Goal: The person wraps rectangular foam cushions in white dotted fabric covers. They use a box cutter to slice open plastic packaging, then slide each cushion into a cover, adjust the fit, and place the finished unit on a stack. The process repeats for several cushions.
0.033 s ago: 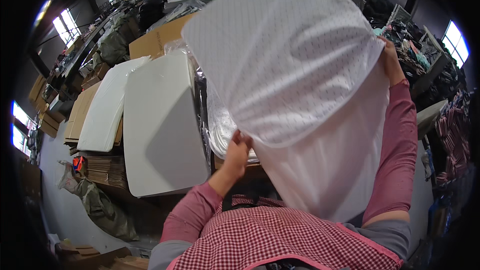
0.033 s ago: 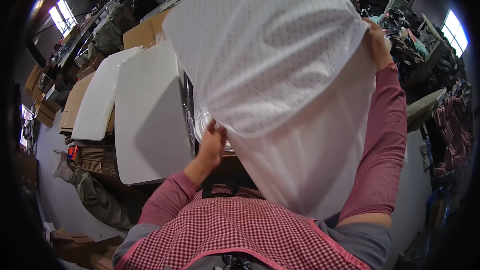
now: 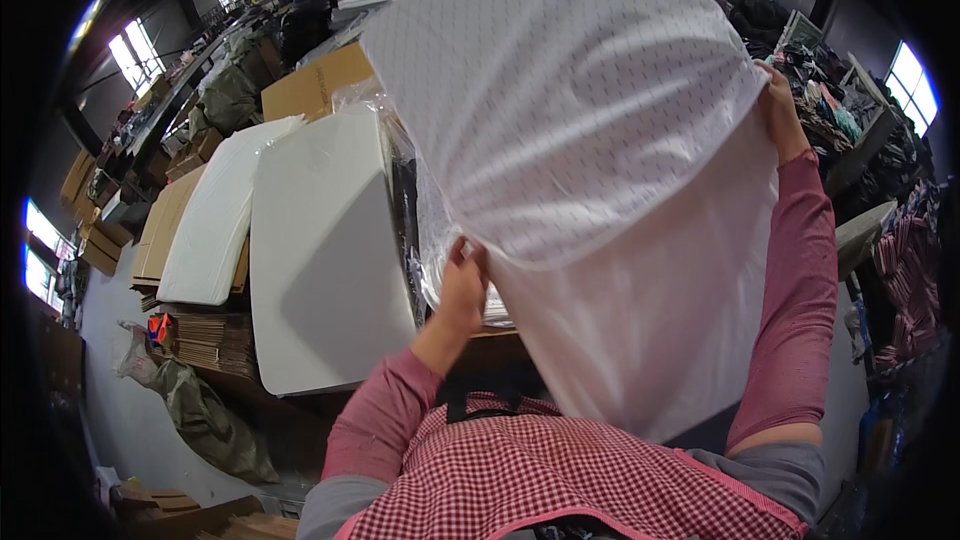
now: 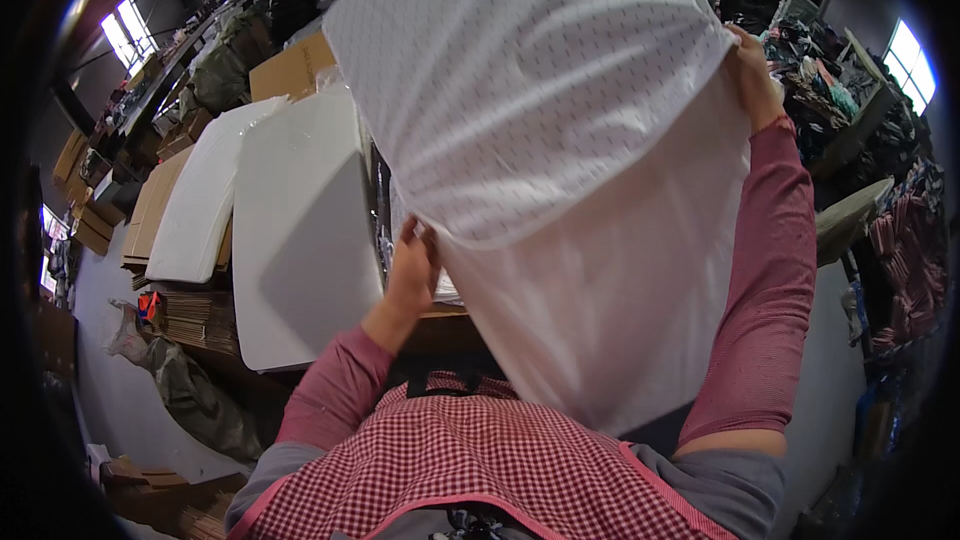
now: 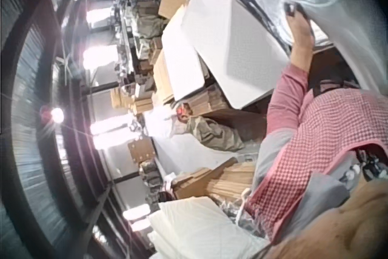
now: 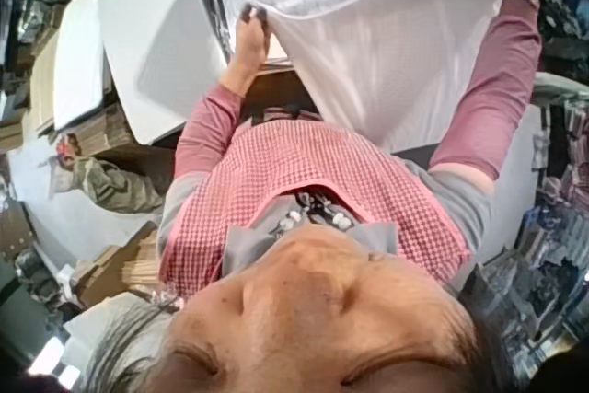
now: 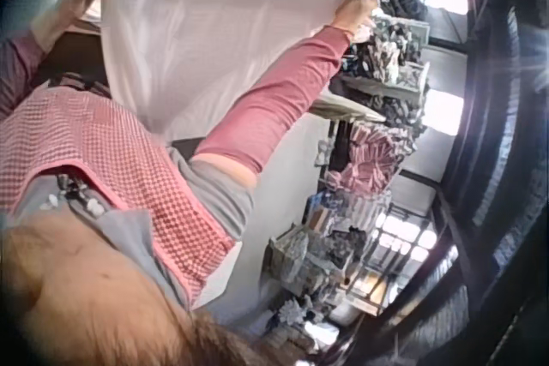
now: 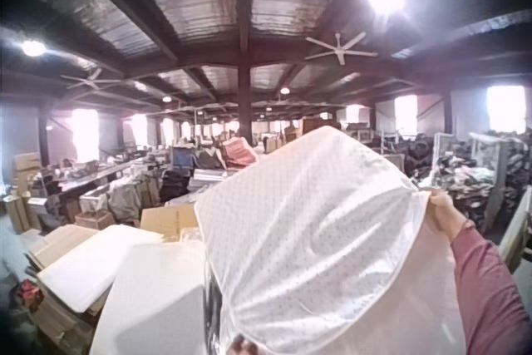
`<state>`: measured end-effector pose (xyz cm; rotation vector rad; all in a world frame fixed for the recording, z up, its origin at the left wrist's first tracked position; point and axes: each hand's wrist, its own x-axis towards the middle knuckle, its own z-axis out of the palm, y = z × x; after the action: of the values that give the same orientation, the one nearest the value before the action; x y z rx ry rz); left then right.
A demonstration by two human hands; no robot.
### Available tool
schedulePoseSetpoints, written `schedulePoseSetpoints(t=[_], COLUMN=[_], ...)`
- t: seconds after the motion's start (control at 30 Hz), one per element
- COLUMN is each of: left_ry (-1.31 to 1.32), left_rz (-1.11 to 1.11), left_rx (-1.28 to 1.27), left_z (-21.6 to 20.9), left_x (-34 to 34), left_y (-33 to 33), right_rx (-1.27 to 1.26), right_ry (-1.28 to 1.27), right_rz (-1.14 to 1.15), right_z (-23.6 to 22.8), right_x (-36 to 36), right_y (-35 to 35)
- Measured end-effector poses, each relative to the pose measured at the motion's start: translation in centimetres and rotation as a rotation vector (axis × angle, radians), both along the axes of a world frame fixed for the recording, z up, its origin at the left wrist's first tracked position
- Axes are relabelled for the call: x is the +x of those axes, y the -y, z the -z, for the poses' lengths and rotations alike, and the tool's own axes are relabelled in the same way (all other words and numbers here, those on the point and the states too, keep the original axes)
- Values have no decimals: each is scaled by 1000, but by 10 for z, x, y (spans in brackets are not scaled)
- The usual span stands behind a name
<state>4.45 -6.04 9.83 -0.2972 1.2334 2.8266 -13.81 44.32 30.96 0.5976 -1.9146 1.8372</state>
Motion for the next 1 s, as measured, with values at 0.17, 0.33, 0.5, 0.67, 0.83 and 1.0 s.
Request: schedulePoseSetpoints(t=[0.17,0.33,0.5,0.67,0.83,1.0], left_ry=[-119,-87,-134,33,416,246], left_rz=[-68,324,162,77,-57,-36], left_rx=[-276,-147,-140,-167,-141,-85], left_z=[-105,-128,-23,53,59,40], left_x=[-138,-155,-106,12,156,173], left_y=[95,185,226,238,227,226], right_rx=[60,21,752,819,891,674], right_ry=[141,317,-420,-1,385,628], right_rz=[449,425,601,70,-40,53], right_z=[-52,8,112,152,125,146], right_x=[4,6,50,180,307,348], right_y=[86,133,159,172,187,176])
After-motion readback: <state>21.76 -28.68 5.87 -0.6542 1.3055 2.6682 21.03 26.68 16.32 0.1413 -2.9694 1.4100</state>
